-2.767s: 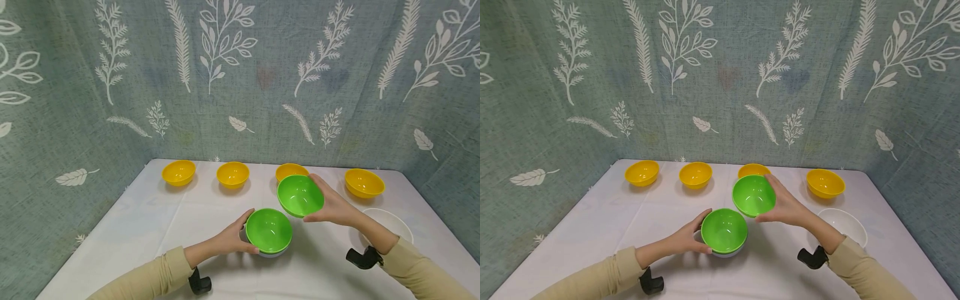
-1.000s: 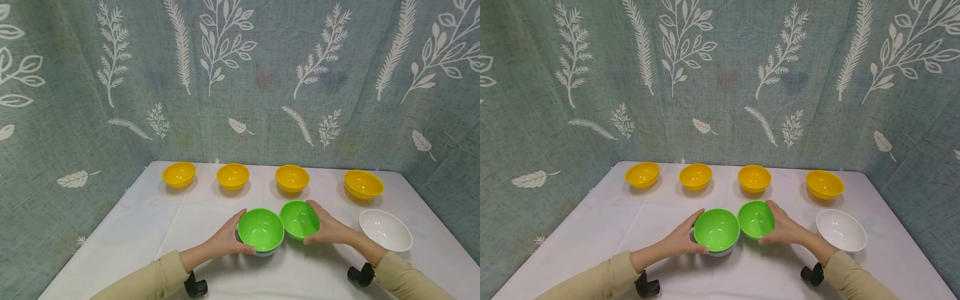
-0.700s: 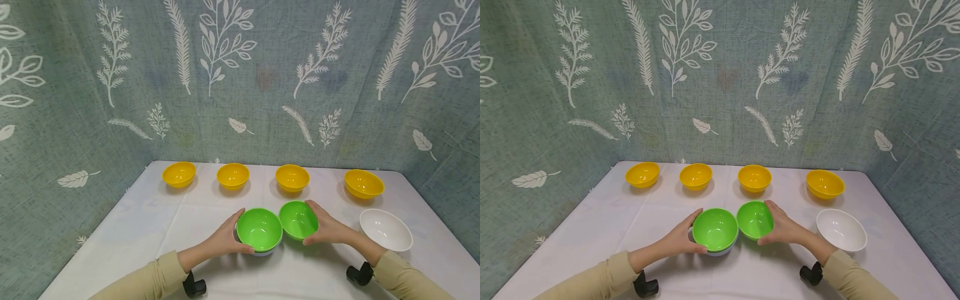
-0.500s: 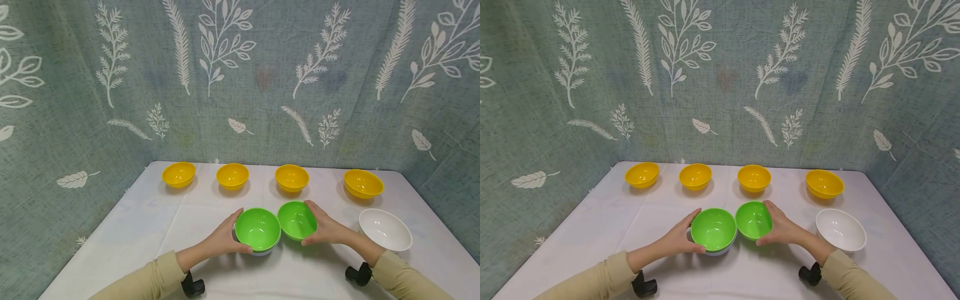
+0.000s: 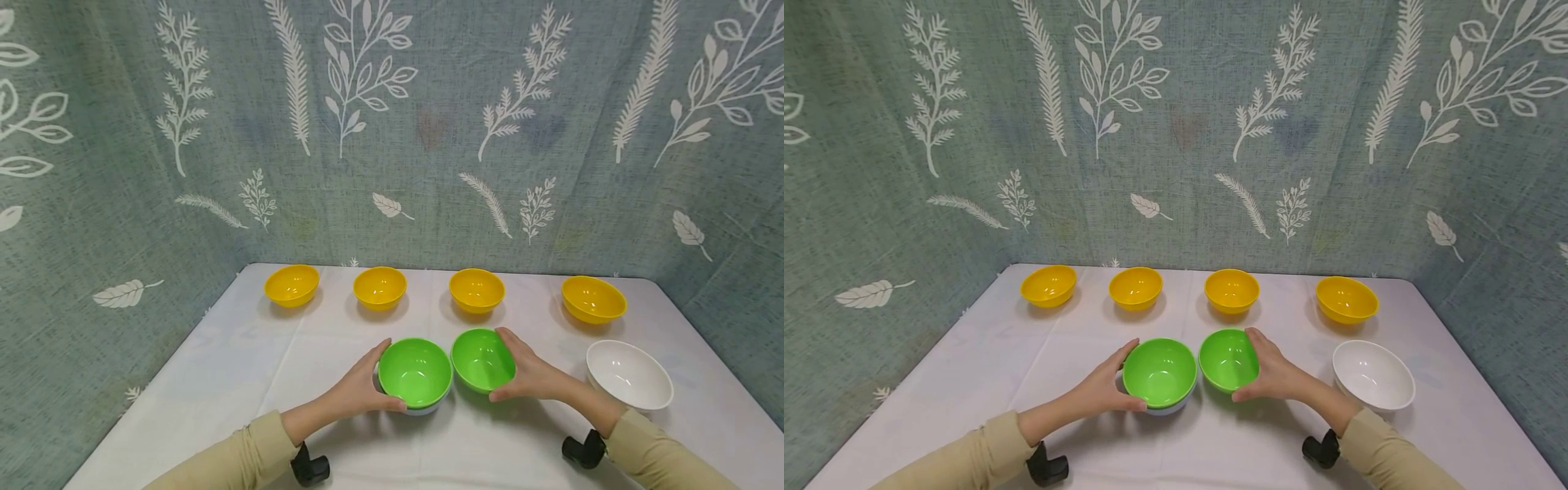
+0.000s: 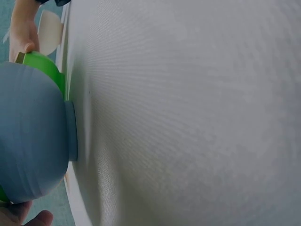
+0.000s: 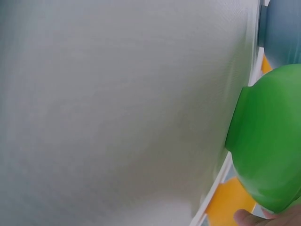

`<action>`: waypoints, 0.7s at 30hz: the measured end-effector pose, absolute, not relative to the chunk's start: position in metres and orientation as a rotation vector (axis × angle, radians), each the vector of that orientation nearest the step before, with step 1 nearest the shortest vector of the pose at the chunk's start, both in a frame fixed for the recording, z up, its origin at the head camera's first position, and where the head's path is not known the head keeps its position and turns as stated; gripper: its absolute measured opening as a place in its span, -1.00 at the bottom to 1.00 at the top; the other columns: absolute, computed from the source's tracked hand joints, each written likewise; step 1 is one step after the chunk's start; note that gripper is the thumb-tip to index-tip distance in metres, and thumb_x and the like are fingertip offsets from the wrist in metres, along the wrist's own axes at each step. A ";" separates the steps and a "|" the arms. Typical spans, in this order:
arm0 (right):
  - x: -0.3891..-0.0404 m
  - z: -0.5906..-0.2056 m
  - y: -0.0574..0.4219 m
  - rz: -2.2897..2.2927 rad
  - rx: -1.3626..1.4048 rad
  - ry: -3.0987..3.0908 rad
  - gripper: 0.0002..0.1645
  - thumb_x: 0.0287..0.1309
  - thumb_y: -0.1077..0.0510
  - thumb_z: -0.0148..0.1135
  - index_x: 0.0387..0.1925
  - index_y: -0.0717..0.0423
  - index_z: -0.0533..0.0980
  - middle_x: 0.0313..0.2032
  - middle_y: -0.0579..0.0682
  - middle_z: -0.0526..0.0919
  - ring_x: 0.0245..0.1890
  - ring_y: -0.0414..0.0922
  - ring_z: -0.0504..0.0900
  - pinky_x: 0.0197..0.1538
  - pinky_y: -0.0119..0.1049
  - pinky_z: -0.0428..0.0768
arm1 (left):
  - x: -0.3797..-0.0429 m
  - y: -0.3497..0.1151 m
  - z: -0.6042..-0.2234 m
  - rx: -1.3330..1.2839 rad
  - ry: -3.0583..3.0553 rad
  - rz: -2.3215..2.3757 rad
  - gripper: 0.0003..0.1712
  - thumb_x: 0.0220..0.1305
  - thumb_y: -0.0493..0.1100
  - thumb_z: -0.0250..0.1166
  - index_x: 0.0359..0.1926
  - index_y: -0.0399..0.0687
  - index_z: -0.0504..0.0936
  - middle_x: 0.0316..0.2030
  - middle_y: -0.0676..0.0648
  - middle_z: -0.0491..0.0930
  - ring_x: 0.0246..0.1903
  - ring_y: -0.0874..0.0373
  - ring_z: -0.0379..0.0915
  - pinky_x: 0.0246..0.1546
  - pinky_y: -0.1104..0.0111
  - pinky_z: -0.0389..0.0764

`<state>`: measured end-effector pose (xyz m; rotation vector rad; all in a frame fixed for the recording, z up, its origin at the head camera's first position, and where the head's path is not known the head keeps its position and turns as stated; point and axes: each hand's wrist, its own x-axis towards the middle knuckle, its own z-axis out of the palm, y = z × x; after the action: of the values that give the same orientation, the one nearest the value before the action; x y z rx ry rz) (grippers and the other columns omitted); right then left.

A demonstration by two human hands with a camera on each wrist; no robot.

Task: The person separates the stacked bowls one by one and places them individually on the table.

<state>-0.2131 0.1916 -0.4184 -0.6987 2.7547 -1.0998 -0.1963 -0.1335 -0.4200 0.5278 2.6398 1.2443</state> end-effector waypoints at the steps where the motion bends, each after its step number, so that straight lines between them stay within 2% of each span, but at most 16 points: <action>1: -0.213 -0.418 0.191 -1.100 -0.700 2.759 0.40 -0.45 0.01 0.56 0.29 0.50 -0.10 0.28 0.45 0.00 0.23 0.37 0.06 0.18 0.33 0.11 | -0.196 -0.134 -0.420 0.528 2.642 1.244 0.29 -0.29 0.13 0.52 0.39 -0.18 -0.01 0.34 -0.26 0.07 0.31 -0.19 0.01 0.20 -0.16 0.14; 5: -0.211 -0.417 0.190 -1.090 -0.710 2.784 0.39 -0.45 0.00 0.55 0.28 0.51 -0.09 0.28 0.46 0.01 0.23 0.38 0.06 0.17 0.34 0.11 | -0.196 -0.135 -0.420 0.522 2.647 1.244 0.29 -0.29 0.12 0.53 0.39 -0.18 -0.01 0.34 -0.26 0.07 0.31 -0.19 0.00 0.21 -0.15 0.13; 11: -0.209 -0.415 0.189 -1.055 -0.704 2.786 0.41 -0.40 0.00 0.54 0.30 0.51 -0.15 0.30 0.47 -0.08 0.27 0.41 -0.07 0.20 0.35 0.02 | -0.195 -0.135 -0.419 0.521 2.638 1.247 0.30 -0.26 0.13 0.52 0.40 -0.18 -0.05 0.36 -0.25 0.04 0.33 -0.18 -0.03 0.22 -0.15 0.11; 17: -0.207 -0.408 0.183 -1.046 -0.732 2.802 0.41 -0.39 0.00 0.55 0.32 0.45 -0.16 0.33 0.42 -0.11 0.31 0.37 -0.18 0.22 0.36 -0.08 | -0.194 -0.134 -0.417 0.588 2.610 1.267 0.36 -0.27 0.13 0.51 0.42 -0.16 -0.15 0.38 -0.16 -0.02 0.35 -0.14 -0.08 0.23 -0.16 0.08; 21: -0.205 -0.399 0.171 -1.093 -0.796 2.759 0.39 -0.36 0.02 0.55 0.34 0.43 -0.15 0.34 0.39 -0.10 0.32 0.32 -0.18 0.24 0.34 -0.09 | -0.193 -0.131 -0.415 0.630 2.622 1.249 0.38 -0.29 0.13 0.52 0.42 -0.11 -0.17 0.39 -0.14 -0.03 0.34 -0.13 -0.07 0.21 -0.15 0.13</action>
<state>-0.2047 0.1709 -0.3985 -0.7964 2.7587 -1.0934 -0.1932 -0.1313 -0.4154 0.6296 2.6224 1.2486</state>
